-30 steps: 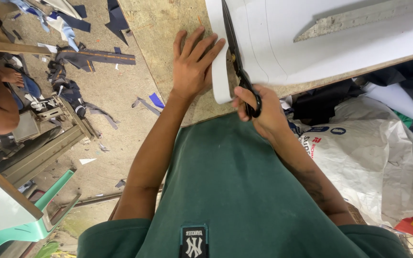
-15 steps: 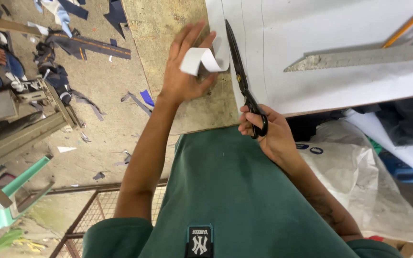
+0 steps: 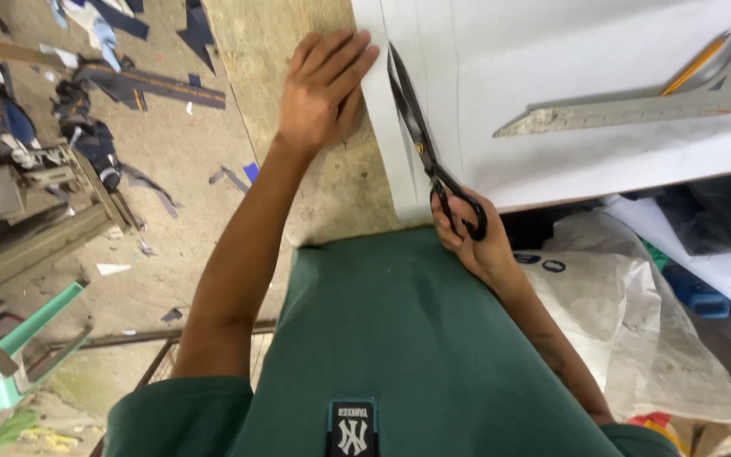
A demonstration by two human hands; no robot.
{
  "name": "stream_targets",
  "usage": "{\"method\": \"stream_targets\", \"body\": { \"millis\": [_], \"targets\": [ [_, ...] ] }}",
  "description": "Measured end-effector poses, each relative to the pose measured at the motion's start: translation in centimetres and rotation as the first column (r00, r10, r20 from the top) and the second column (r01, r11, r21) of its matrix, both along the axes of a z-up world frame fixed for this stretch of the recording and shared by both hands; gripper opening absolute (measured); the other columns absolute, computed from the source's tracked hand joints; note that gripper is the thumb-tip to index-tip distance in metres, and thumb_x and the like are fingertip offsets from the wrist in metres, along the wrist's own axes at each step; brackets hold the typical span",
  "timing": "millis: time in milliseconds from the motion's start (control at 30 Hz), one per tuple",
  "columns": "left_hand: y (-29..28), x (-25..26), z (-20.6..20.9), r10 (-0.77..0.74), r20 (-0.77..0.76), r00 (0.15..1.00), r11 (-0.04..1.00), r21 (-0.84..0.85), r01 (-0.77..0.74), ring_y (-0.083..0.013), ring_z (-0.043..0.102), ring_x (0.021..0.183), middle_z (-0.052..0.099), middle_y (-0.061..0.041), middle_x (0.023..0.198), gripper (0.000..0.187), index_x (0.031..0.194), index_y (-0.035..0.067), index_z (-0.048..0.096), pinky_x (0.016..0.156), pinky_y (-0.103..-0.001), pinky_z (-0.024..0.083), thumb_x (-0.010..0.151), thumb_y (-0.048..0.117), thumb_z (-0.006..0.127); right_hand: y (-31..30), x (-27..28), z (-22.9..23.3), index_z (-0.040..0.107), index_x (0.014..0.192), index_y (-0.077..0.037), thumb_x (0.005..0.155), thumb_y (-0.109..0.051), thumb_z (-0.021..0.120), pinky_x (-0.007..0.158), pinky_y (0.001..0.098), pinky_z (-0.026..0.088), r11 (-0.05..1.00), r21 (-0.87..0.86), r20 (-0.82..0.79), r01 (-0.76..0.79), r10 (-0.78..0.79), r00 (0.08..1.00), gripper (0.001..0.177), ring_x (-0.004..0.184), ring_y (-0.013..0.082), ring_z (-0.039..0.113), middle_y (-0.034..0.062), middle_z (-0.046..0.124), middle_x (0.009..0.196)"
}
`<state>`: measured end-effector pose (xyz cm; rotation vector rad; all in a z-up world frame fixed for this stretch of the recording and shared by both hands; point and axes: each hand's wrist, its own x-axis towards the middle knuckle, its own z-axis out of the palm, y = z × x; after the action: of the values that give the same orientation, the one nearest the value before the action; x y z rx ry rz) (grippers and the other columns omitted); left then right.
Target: The person uses a ruler and pencil to draw straight lines on a large sheet of white paper. They then use scissors to cut along the drawn lines, separating the paper into strips and shapes.
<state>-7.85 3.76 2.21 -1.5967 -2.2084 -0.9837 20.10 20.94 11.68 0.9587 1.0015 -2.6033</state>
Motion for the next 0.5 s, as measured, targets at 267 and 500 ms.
{"method": "stream_targets", "body": {
  "millis": [267,500],
  "targets": [
    [0.1,0.3,1.4,-0.028,-0.005,1.000,1.000,-0.015,0.028,-0.0373,0.068,0.126,0.071,-0.017,0.143,0.030,0.138,0.002,0.074,0.107,-0.055,0.050,0.110,0.006,0.063,-3.9,-1.6,-3.1,0.060,0.115,-0.003,0.111,-0.032,0.063,0.053,0.0210,0.031,0.975,0.220,-0.042,0.023,-0.014,0.999,0.029,0.057,0.0075,0.044,0.0007,0.053,0.085],
    [0.0,-0.1,0.8,-0.056,-0.067,0.996,0.998,-0.017,0.055,-0.0354,0.068,0.125,0.070,-0.013,0.145,0.033,0.141,0.003,0.073,0.106,-0.057,0.051,0.109,0.008,0.063,-4.0,-3.4,-3.5,0.059,0.112,-0.005,0.107,-0.040,0.067,0.053,0.0203,0.031,0.951,0.309,-0.034,0.033,-0.023,0.999,0.036,0.057,0.0062,0.044,-0.0029,0.052,0.083]
  ]
}}
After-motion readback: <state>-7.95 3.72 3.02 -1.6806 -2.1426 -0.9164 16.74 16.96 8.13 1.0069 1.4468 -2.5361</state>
